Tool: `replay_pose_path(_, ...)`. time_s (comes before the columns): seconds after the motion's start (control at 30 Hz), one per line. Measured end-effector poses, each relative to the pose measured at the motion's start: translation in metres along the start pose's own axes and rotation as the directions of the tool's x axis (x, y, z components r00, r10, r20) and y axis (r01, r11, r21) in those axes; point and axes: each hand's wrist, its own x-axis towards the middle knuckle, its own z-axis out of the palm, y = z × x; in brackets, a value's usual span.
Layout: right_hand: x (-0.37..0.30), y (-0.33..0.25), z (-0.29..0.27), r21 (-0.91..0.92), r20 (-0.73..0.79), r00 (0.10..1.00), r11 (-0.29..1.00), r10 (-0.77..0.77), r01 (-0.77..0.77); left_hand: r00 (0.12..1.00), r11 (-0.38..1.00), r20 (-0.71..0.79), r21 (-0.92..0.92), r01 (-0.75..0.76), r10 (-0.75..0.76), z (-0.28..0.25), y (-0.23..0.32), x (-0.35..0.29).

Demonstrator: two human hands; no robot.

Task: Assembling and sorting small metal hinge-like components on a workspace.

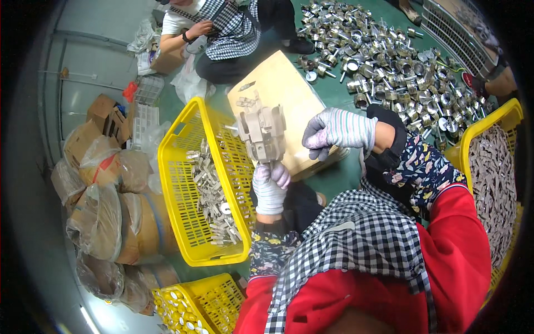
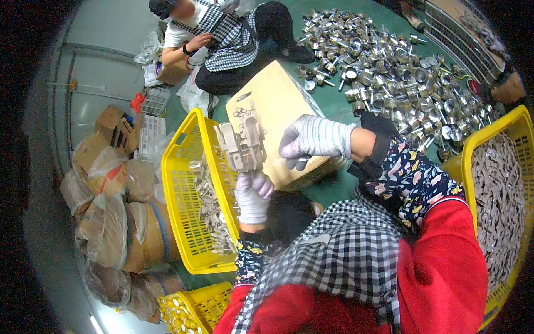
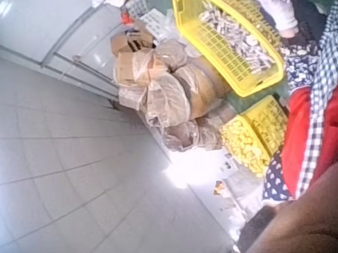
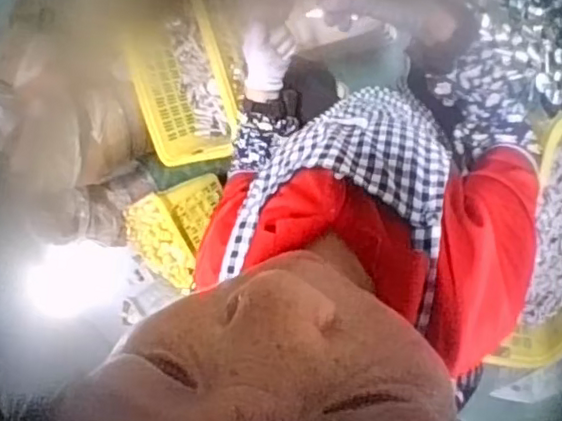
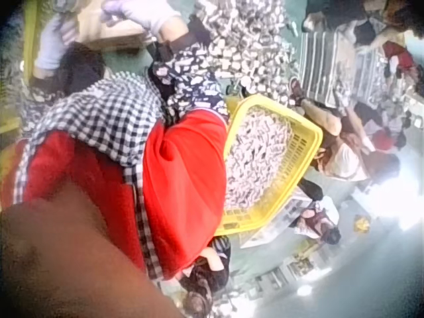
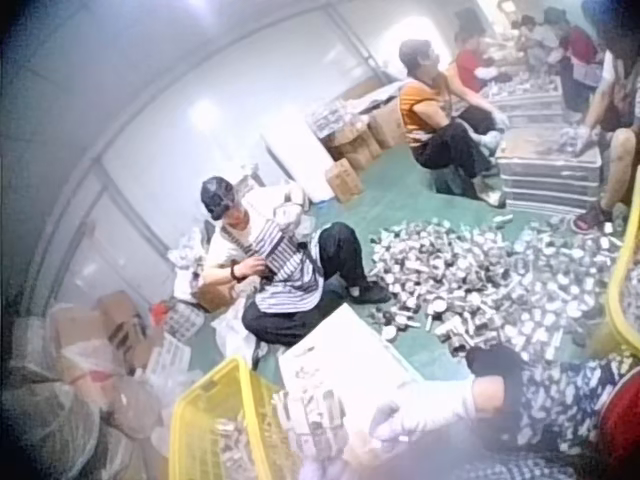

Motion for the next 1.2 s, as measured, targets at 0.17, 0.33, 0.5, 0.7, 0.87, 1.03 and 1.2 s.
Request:
replay_pose_path(0.17,0.003,-0.01,0.008,-0.035,-0.074,0.992,0.994,-0.103,0.101,0.955,0.903,0.279,-0.375,0.209,-0.105,0.012,-0.005,-0.005)
replay_pose_path(0.33,0.002,-0.02,0.014,-0.176,-0.137,0.974,0.972,-0.178,0.153,0.945,0.844,0.317,-0.483,0.232,-0.078,0.027,-0.016,-0.005)
replay_pose_path(0.5,-0.003,-0.027,0.02,-0.319,-0.23,0.953,0.941,-0.195,0.116,0.901,0.824,0.433,-0.501,0.265,-0.027,0.034,-0.023,-0.005)
replay_pose_path(0.7,-0.023,-0.027,0.024,-0.424,-0.231,0.845,0.831,-0.483,0.36,0.741,0.781,0.671,-0.451,0.431,-0.022,0.04,-0.022,-0.005)
replay_pose_path(0.87,-0.012,-0.007,0.0,-0.473,-0.499,0.791,0.876,-0.354,0.093,0.839,0.948,0.543,-0.279,0.156,0.021,0.049,-0.001,-0.002)
replay_pose_path(1.03,-0.027,-0.022,0.053,-0.225,-0.393,0.805,0.895,-0.444,0.384,0.708,0.39,0.033,0.816,-0.426,0.706,0.058,-0.01,0.006)
replay_pose_path(1.2,0.006,-0.026,0.06,0.107,-0.325,0.882,0.914,-0.341,0.393,0.827,0.671,-0.007,0.588,-0.451,0.562,0.067,-0.017,0.005)
